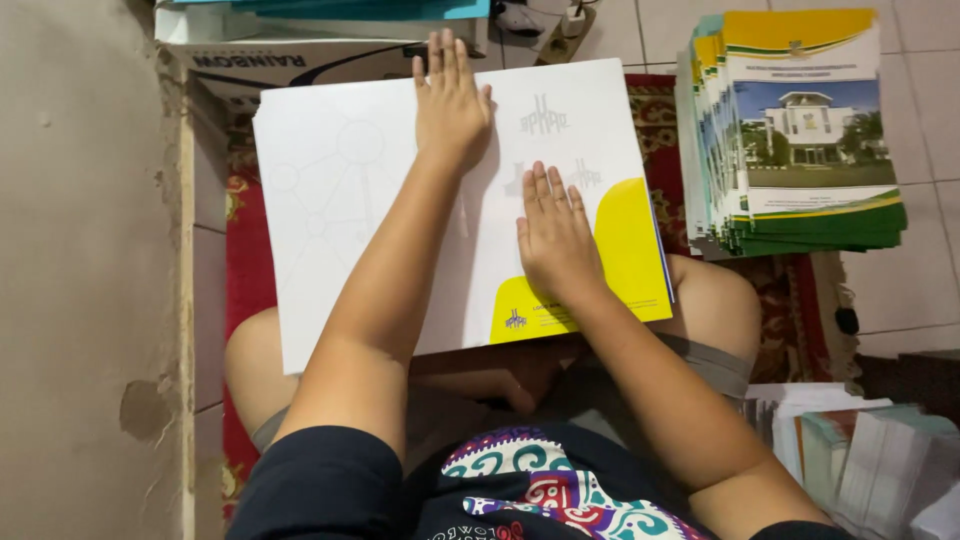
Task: The person organizes and inspects printed booklets and a large folder on the floor.
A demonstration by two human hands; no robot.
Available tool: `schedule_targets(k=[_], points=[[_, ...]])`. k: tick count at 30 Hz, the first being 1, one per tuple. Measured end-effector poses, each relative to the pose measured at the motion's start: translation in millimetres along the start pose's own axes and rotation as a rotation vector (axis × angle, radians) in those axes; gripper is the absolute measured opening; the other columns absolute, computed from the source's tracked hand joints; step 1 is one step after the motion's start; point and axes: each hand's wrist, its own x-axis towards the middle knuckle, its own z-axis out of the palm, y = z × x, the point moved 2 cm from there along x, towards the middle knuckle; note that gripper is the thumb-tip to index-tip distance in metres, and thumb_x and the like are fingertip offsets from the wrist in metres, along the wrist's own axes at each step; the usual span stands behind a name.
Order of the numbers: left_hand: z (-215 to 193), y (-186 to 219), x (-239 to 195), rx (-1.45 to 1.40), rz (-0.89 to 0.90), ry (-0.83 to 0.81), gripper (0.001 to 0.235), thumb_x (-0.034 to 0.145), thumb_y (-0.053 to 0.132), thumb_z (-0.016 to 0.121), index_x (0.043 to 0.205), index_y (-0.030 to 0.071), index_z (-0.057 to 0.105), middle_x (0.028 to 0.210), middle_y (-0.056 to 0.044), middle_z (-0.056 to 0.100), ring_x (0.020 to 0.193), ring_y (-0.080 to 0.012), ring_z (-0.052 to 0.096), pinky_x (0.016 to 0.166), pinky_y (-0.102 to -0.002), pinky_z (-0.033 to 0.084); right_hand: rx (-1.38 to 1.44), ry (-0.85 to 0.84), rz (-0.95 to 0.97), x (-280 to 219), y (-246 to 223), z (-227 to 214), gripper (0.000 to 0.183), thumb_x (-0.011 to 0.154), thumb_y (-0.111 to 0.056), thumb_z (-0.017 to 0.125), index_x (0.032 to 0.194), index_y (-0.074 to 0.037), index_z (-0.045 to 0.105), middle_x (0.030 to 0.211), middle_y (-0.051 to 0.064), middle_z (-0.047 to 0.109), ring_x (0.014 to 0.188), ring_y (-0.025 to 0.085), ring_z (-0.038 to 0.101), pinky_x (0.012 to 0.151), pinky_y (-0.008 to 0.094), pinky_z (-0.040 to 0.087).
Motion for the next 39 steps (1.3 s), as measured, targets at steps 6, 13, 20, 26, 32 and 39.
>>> schedule_targets(k=[6,13,20,26,32,39], points=[[59,-7,-72,0.025,0.164,0.246,0.071,0.104,0.04,0.034,0.158,-0.006,0.028,0.167,-0.023,0.02,0.156,-0.0359,0.008,0.126,-0.057,0.01,0.094,-0.165,0.053,-3,-9,-14,0.064,0.106,-0.03,0.022,0.163,-0.003,0.008,0.172,0.012,0.005,0.159,0.025,0.004,0.127,0.042,0.002],[53,11,-219,-0.087,0.2,0.085,0.067,0.108,0.041,0.021,0.161,-0.001,0.026,0.17,-0.022,0.018,0.159,-0.0362,0.009,0.126,-0.056,0.003,0.0,0.13,-0.123,-3,9,18,0.061,0.106,-0.025,0.039,0.159,0.004,0.034,0.166,0.024,0.031,0.154,0.038,0.027,0.122,0.055,0.02],[58,18,-241,-0.074,0.255,-0.131,0.069,0.107,0.045,0.011,0.163,0.006,0.016,0.172,-0.016,0.007,0.159,-0.03,0.001,0.126,-0.052,-0.003,-0.002,0.127,-0.105,1,14,26,0.059,0.107,-0.027,0.036,0.16,0.001,0.034,0.167,0.021,0.029,0.156,0.036,0.024,0.123,0.053,0.017],[47,9,-121,0.02,0.203,0.045,0.063,0.109,0.038,0.028,0.16,0.002,0.03,0.167,-0.02,0.028,0.157,-0.0353,0.022,0.124,-0.057,0.018,0.009,0.106,-0.1,-2,8,18,0.059,0.108,-0.026,0.036,0.159,0.003,0.034,0.167,0.024,0.029,0.155,0.038,0.025,0.123,0.053,0.019],[57,0,11,0.044,0.032,0.061,0.067,0.108,0.041,0.024,0.162,0.003,0.016,0.171,-0.012,0.013,0.158,-0.0298,0.008,0.126,-0.055,0.005,0.051,-0.06,-0.012,1,-1,1,0.064,0.106,-0.029,0.027,0.163,-0.001,0.016,0.171,0.015,0.014,0.158,0.029,0.011,0.127,0.045,0.007],[41,-7,49,0.02,-0.045,0.098,0.068,0.108,0.042,0.023,0.161,-0.001,0.022,0.169,-0.018,0.014,0.156,-0.0334,0.004,0.125,-0.056,0.002,0.051,0.008,-0.028,-1,0,2,0.064,0.105,-0.026,0.034,0.162,0.0,0.022,0.17,0.017,0.021,0.157,0.031,0.02,0.127,0.046,0.014]])
